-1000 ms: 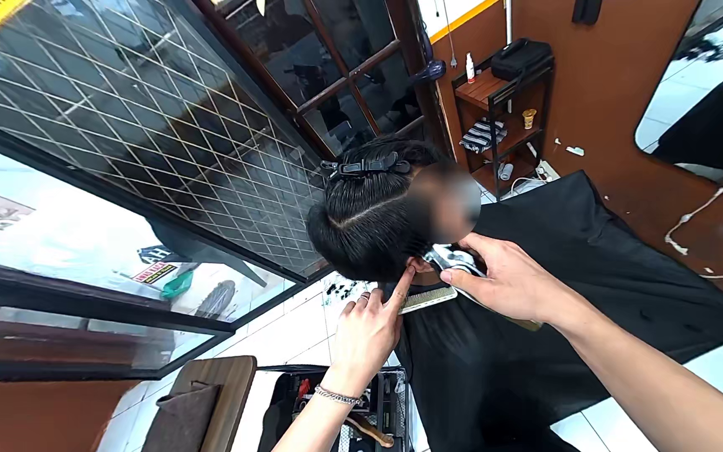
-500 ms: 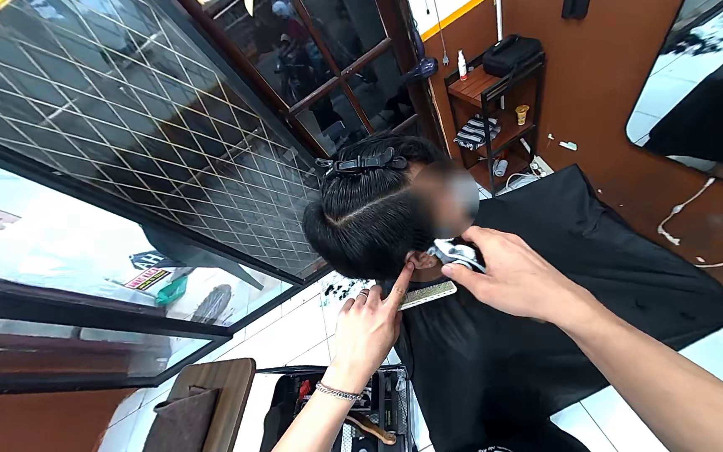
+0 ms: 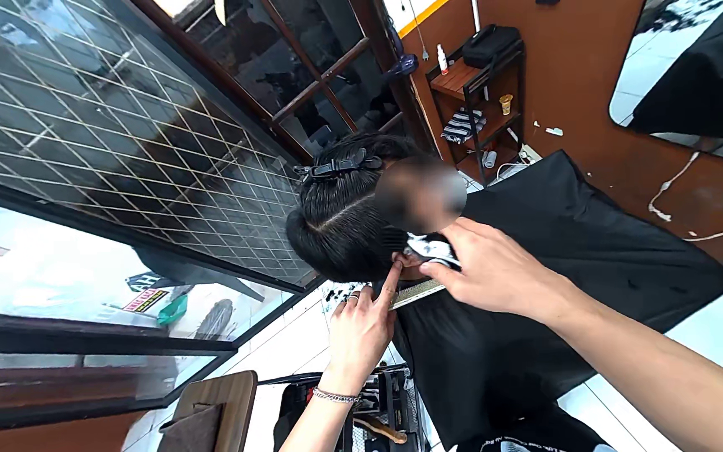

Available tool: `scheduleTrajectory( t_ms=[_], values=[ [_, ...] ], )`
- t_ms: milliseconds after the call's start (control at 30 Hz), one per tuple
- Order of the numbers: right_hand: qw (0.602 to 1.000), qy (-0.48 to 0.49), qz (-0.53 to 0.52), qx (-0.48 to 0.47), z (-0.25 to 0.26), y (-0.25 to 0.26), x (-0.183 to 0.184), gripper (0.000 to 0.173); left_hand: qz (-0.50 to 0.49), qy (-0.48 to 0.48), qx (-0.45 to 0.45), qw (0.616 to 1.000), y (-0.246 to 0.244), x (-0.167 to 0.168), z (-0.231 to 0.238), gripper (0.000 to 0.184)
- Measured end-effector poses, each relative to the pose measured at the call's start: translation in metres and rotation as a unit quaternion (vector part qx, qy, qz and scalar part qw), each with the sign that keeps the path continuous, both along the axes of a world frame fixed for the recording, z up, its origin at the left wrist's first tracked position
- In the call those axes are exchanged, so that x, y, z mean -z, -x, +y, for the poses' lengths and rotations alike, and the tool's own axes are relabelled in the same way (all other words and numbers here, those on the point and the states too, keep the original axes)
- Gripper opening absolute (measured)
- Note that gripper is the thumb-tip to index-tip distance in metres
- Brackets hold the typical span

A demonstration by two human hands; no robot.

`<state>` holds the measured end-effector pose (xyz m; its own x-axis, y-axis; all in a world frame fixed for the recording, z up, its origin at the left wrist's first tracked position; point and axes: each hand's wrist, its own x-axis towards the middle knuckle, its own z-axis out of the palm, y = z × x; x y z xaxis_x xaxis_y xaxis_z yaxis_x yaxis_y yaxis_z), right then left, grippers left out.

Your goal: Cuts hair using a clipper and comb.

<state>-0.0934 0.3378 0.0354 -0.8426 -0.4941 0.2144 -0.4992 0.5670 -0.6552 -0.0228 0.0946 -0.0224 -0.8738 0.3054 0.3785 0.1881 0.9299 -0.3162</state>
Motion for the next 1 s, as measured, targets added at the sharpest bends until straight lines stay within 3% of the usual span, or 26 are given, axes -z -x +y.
scheduleTrajectory(
  t_ms=[200, 467, 600, 833, 933, 1000],
  values=[
    [0.997, -0.058, -0.018, 0.043, 0.004, 0.001, -0.004, 0.041, -0.002, 0.003, -0.006, 1.000, 0.001, 0.001, 0.004, 0.067],
    [0.990, 0.013, 0.139, -0.036, -0.020, -0.010, -0.003, 0.045, 0.019, -0.013, 0.011, 1.000, 0.000, 0.005, 0.004, 0.045],
    [0.996, -0.055, 0.071, 0.011, 0.003, -0.006, -0.004, 0.045, -0.009, -0.002, -0.004, 1.000, -0.002, 0.002, 0.004, 0.064],
    [0.994, -0.086, 0.036, 0.053, 0.006, -0.002, -0.007, 0.047, -0.007, 0.001, -0.002, 1.000, 0.000, 0.001, 0.006, 0.067],
    [0.996, -0.043, 0.070, 0.025, -0.014, -0.010, -0.011, 0.046, 0.004, -0.004, 0.008, 1.000, 0.001, 0.002, 0.005, 0.056],
    [0.993, 0.000, 0.116, -0.031, -0.025, -0.014, -0.009, 0.045, 0.019, -0.015, 0.025, 0.999, 0.000, 0.005, 0.002, 0.035]
  ],
)
